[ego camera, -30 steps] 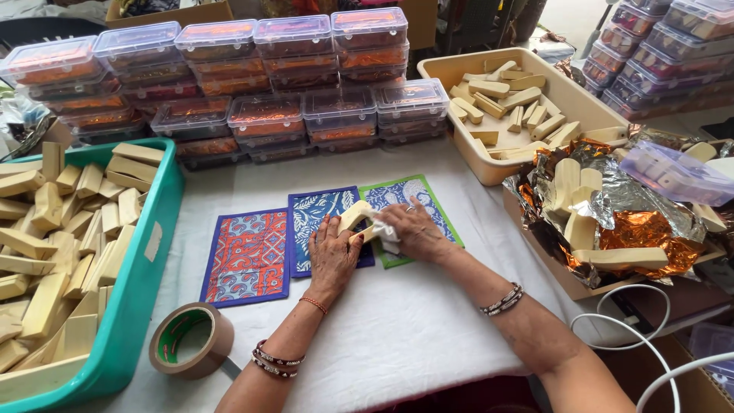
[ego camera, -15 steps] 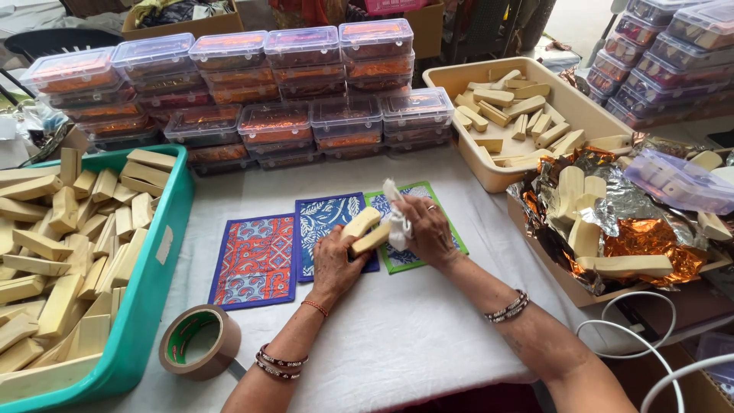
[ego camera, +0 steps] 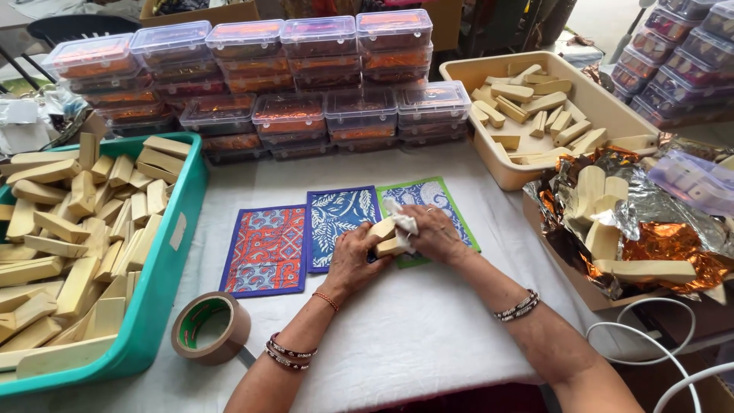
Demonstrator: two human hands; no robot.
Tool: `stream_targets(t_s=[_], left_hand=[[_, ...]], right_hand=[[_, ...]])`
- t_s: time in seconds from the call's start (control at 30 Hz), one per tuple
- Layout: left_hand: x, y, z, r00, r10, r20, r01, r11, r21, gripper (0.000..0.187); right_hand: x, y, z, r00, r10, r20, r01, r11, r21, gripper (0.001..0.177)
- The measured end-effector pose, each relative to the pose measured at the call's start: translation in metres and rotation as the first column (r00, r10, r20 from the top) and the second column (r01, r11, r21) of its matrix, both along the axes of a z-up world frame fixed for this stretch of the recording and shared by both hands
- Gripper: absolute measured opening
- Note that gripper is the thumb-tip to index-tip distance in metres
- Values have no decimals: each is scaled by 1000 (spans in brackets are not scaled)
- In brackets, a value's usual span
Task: Cleaning wooden blocks with a cloth and wrapping them in decorative gold foil.
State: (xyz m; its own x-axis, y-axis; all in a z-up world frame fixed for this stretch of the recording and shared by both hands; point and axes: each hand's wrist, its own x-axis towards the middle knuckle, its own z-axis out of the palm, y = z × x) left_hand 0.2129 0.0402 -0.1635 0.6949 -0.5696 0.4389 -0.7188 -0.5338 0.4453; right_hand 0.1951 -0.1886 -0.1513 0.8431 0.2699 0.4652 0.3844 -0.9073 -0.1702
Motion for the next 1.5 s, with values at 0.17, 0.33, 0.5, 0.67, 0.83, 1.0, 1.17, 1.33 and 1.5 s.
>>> stream_targets(t_s=[0.17,0.33,0.5,0.67,0.83,1.0,1.17,1.33,1.5], left_hand=[[0,-2,-1,1000,14,-1,-14,1000,1,45],[3,0,-4,1000,25,13,-25,1000,-19,42],[1,3,6,1000,-29,6,30,997,-67,43],[-2,-2,10,998,-25,-55,22,998,-63,43],[2,-1,0,1000,25,14,-25,999,-41,43],[-1,0,3,998,69,8,-69,997,-39,44],[-3,-1,11,994,107,-4,-107,994,-24,44],[-1,-1,11,992,122,24,-121,992,-41,49],[9,1,-5,979,191,-65,-195,979,-63,43]], right_hand=[[4,-28,-7,982,-162,-101,187,929,320,28],[7,-25,-15,963,-257,82,218,919,327,30],[-25,28,27,888,246,387,-249,967,-43,48],[-18,16,21,933,273,235,-237,956,-172,52],[14,-35,-30,995,-17,96,13,999,41,30],[1,-31,8,861,-416,293,417,907,65,47],[-4,-15,11,885,-126,448,81,990,119,55],[-18,7,18,969,233,86,-224,970,-97,52],[-9,-6,9,996,79,41,-78,997,-28,41]])
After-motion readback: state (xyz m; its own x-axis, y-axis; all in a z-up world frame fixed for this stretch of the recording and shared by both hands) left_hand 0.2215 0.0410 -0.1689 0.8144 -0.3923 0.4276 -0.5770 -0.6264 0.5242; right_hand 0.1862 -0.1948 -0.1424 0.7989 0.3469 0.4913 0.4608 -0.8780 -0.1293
